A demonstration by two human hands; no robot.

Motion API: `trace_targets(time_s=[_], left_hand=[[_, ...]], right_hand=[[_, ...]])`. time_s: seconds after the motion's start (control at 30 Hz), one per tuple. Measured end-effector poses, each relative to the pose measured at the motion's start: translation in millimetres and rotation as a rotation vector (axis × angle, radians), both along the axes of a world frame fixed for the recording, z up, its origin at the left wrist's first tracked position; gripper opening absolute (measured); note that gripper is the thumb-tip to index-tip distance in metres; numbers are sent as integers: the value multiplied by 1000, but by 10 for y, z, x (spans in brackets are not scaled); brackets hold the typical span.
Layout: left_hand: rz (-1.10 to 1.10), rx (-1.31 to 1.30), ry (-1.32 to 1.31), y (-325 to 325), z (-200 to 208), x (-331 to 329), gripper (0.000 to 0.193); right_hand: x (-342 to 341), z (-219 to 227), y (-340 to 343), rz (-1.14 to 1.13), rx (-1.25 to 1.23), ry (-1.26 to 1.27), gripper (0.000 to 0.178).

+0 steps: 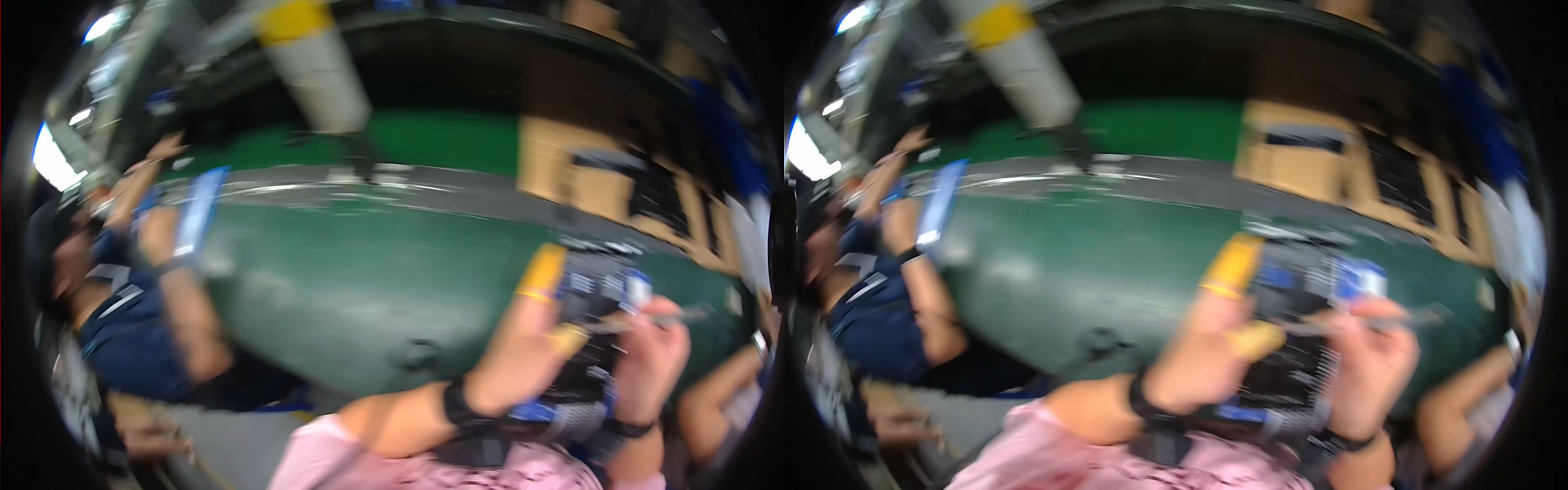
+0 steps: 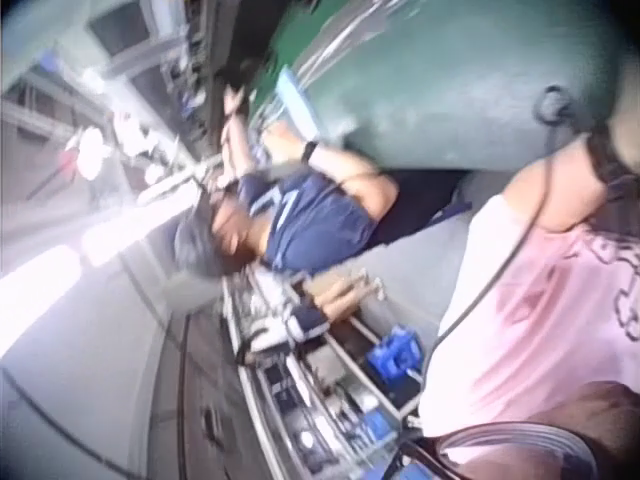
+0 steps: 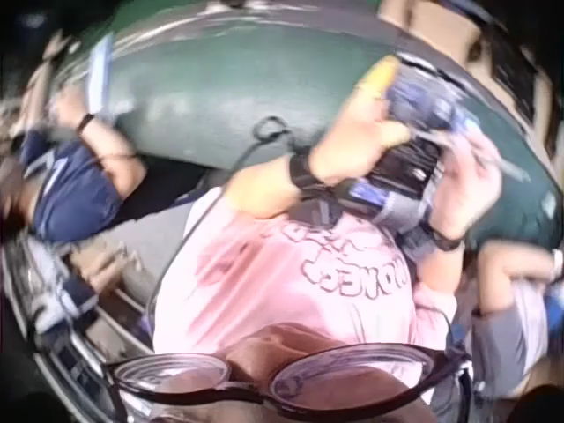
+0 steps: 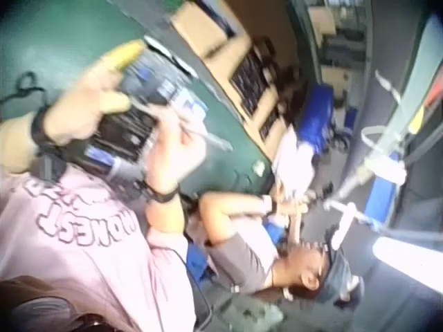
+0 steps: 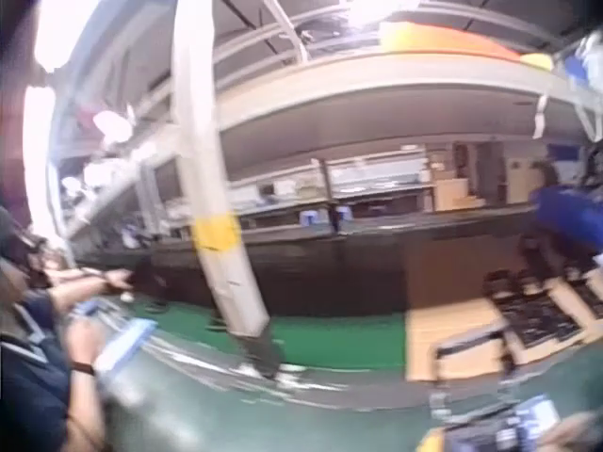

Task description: The person is assembling an electronic component, including cutting labels, using tweezers to place components, and using a scanner.

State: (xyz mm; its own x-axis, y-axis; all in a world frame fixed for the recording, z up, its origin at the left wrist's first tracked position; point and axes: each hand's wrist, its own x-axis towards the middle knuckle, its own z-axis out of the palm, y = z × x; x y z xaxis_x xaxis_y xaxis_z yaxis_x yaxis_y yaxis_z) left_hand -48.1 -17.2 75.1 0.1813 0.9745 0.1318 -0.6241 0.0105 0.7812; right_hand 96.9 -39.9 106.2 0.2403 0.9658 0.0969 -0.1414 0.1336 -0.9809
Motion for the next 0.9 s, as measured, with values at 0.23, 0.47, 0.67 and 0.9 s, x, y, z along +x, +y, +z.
trace_targets(time_s=[0.23, 0.47, 0.67, 0.9], left_hand=[[-73, -233, -13, 684, 34, -107, 48], [454, -158, 1068, 2941, -346, -1009, 49], [775, 390, 1775, 2633, 3, 188, 44], [275, 98, 1604, 2558, -259, 1817, 54]], right_hand=[[812, -391, -45, 28, 179, 229, 16], [1012, -348, -293, -110, 178, 188, 12], [1173, -269, -531, -373, 149, 251, 15], [1197, -162, -668, -326, 129, 206, 11]])
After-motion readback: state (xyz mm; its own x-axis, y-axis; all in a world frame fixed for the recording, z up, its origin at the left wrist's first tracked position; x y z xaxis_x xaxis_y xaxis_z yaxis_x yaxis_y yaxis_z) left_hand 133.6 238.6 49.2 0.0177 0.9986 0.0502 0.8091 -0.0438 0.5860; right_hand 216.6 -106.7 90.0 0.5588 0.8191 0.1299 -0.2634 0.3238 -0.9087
